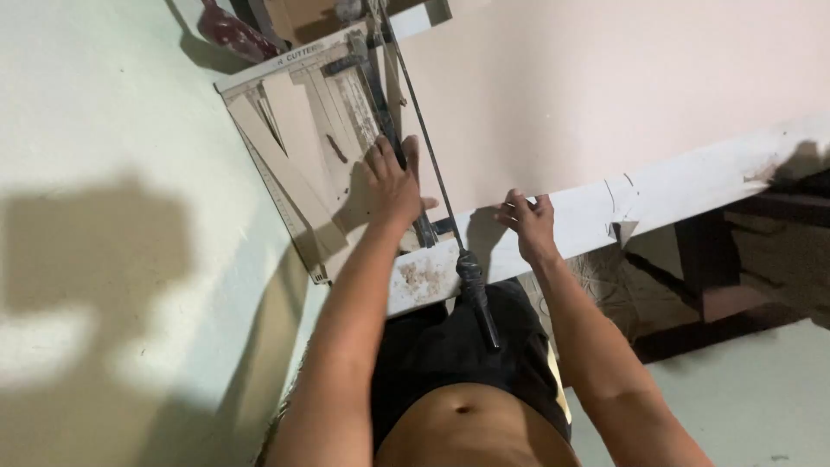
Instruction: Cutting a sheet of paper into multiple thin strips using a manual guillotine-style paper cutter.
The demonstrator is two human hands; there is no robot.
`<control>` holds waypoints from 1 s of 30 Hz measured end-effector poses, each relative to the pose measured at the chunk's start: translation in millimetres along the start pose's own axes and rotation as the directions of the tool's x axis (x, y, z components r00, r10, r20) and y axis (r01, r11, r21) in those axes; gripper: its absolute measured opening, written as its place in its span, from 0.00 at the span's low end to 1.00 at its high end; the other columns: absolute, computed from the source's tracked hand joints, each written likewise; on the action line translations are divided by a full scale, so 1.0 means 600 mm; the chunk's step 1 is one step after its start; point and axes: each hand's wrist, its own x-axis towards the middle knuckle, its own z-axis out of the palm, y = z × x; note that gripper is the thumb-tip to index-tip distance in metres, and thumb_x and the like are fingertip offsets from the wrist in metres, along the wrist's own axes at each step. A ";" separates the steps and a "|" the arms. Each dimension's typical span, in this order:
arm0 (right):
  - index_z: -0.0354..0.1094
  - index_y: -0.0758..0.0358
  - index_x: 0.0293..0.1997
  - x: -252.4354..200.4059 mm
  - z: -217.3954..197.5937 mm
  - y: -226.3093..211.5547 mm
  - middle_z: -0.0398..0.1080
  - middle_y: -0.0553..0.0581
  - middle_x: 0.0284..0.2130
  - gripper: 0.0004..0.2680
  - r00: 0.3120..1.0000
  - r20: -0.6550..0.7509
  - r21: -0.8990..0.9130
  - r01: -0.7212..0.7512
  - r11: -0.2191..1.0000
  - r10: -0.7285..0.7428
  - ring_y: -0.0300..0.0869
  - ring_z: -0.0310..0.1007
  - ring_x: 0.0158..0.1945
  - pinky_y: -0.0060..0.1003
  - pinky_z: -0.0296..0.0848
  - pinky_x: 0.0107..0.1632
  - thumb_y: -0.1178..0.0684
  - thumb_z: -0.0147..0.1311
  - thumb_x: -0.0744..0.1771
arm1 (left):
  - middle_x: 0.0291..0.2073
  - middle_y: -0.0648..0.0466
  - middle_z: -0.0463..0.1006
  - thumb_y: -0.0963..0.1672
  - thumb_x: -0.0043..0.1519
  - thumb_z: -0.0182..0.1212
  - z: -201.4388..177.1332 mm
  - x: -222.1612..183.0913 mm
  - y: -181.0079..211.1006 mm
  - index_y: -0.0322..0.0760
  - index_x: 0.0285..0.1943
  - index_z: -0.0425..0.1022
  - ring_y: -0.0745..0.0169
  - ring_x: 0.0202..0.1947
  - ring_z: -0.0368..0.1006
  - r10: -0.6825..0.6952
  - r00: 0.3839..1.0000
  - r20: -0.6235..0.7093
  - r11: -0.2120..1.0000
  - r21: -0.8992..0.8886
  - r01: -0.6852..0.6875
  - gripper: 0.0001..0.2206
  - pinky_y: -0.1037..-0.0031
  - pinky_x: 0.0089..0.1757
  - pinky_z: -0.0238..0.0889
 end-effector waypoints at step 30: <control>0.30 0.60 0.78 -0.197 0.035 0.062 0.77 0.73 0.34 0.30 0.894 0.436 -0.897 0.422 0.132 0.102 0.68 0.80 0.38 0.62 0.75 0.38 0.51 0.47 0.68 | 0.76 0.29 0.28 0.47 0.54 0.75 0.027 0.014 0.018 0.44 0.82 0.34 0.30 0.77 0.24 -0.137 0.991 -0.006 0.990 -0.016 0.137 0.53 0.26 0.63 0.22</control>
